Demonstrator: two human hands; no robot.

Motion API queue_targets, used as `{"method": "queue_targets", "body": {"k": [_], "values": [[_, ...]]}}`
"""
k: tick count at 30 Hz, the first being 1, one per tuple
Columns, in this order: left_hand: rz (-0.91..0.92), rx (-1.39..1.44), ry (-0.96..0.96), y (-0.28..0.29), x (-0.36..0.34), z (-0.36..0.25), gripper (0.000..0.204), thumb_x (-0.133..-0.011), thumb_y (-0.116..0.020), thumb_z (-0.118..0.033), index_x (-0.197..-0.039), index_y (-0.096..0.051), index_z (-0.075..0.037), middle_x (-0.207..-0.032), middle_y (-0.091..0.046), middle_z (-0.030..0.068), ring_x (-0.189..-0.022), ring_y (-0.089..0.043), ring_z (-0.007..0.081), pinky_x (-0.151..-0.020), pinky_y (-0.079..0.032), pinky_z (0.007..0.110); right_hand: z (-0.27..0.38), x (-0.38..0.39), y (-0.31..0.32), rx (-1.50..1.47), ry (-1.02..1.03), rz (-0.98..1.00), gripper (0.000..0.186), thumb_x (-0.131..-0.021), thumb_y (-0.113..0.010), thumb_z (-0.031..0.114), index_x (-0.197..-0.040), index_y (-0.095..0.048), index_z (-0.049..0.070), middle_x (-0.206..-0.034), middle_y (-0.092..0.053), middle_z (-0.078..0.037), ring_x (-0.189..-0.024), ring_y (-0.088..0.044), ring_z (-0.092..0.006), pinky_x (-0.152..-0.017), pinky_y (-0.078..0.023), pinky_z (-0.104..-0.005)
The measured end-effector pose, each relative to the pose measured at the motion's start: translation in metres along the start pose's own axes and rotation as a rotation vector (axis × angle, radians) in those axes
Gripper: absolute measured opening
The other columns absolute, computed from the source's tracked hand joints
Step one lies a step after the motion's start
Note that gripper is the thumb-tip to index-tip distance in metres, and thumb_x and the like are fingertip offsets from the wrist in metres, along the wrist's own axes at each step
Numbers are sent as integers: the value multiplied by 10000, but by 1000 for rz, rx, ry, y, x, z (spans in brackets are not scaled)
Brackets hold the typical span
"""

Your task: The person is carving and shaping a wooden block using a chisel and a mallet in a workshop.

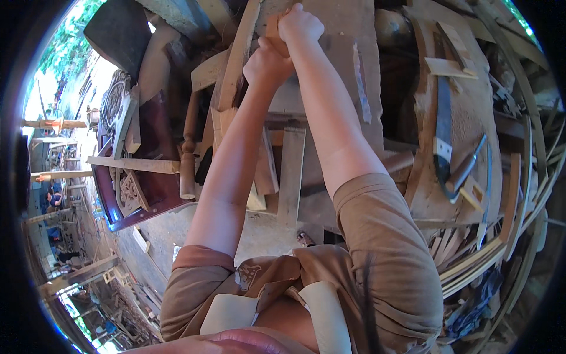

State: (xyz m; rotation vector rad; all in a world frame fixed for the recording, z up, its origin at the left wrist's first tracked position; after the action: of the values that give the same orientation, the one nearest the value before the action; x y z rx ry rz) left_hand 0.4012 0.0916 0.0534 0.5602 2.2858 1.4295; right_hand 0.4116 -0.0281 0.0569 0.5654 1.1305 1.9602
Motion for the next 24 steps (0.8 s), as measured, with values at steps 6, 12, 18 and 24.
{"method": "queue_targets", "body": {"k": [6, 12, 18, 24], "values": [[-22, -3, -3, -5, -25, -6, 816, -597, -577, -668, -968, -414, 40, -831, -623, 194, -811, -632, 317, -676, -500, 381, 2, -28, -3, 29, -9, 15, 396, -909, -262, 341, -1141, -446, 77, -1060, -583, -194, -999, -561, -344, -829, -439, -442], [23, -1, -5, 1, 14, -6, 808, -622, -552, -668, -981, -420, 44, -878, -617, 212, -852, -618, 330, -714, -488, 399, -10, 13, 6, 3, 2, 16, 360, -915, -266, 325, -1116, -439, 80, -1011, -608, -171, -950, -591, -313, -768, -460, -426], [73, 59, -19, 13, 87, -5, 816, -638, -534, -667, -1005, -415, 53, -902, -614, 226, -868, -611, 344, -728, -480, 411, -31, 81, 17, 16, 1, 5, 363, -913, -267, 326, -1104, -444, 74, -996, -613, -171, -946, -591, -321, -768, -459, -435], [116, 60, -23, 18, 120, -1, 804, -639, -543, -646, -1009, -413, 56, -864, -623, 212, -857, -615, 334, -720, -479, 398, -37, 119, 25, 31, -27, 23, 349, -913, -262, 322, -1092, -449, 87, -994, -616, -170, -939, -593, -326, -764, -460, -435]]}}
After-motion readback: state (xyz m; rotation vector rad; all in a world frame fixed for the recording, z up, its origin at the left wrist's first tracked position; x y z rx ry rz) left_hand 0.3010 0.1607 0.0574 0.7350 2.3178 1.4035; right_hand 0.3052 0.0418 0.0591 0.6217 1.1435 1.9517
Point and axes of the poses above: each hand's wrist, its own x-axis away from the middle knuckle, its own y-axis out of the back of the hand, z = x × y, the point moved 3 cm from there along -x, towards the middle knuckle
